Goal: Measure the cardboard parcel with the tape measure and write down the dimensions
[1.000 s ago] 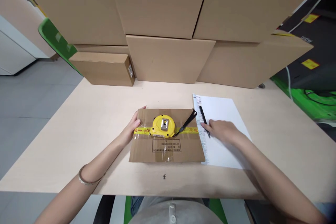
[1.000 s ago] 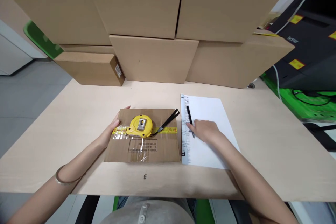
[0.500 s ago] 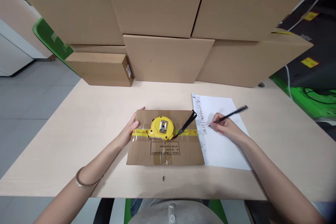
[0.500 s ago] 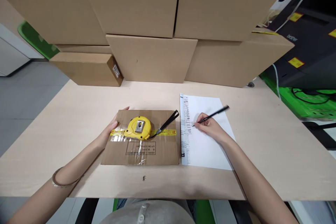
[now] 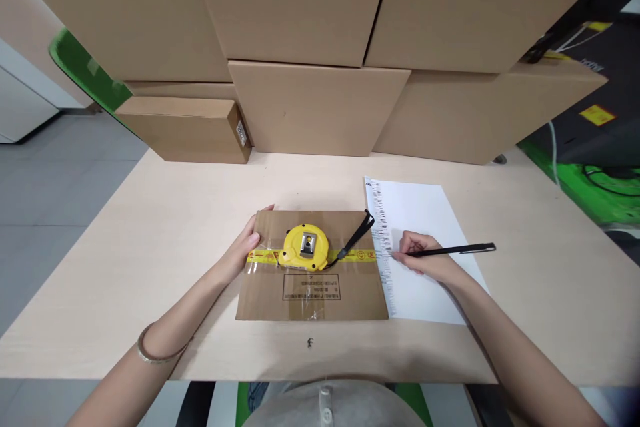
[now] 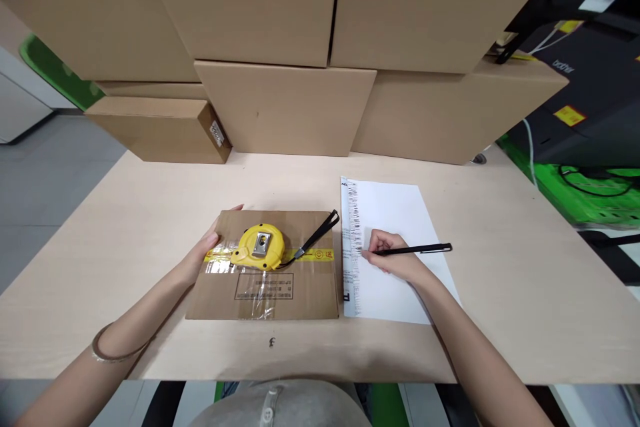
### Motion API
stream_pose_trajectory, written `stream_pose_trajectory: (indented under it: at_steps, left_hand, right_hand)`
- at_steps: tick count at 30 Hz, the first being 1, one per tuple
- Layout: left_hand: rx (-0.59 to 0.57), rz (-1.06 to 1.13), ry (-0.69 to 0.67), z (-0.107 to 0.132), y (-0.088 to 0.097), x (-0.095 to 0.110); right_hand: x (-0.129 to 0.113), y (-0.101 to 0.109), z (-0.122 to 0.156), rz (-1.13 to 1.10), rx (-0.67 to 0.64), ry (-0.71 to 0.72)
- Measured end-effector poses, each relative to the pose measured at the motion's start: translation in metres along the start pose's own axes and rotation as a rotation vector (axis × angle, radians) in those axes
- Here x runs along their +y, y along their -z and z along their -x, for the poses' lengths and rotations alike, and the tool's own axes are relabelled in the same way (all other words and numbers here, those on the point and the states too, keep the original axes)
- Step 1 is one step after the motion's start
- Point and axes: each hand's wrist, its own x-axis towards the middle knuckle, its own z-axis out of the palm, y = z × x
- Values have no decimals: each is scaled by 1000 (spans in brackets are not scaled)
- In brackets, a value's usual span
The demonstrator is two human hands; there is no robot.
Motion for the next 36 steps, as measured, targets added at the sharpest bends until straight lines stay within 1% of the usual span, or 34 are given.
stream_pose_trajectory:
  at_steps: [9, 15, 22, 27, 36]
  left_hand:
    - [-1, 8, -3, 0, 1, 1]
    - [-15, -8, -5, 0, 2, 1]
    - [-20, -24, -8, -1, 4, -2]
    - [-29, -22, -11, 0, 5, -3]
    - [-17, -30, -15, 0, 3, 0]
  right_hand:
    - [13, -3, -2, 32, -69, -26]
    - [12, -2, -1, 45, -46, -29]
    - [12, -2, -1, 27, -78, -19]
    - [10, -4, -1, 27, -78, -30]
    - [8, -3, -2, 30, -70, -58]
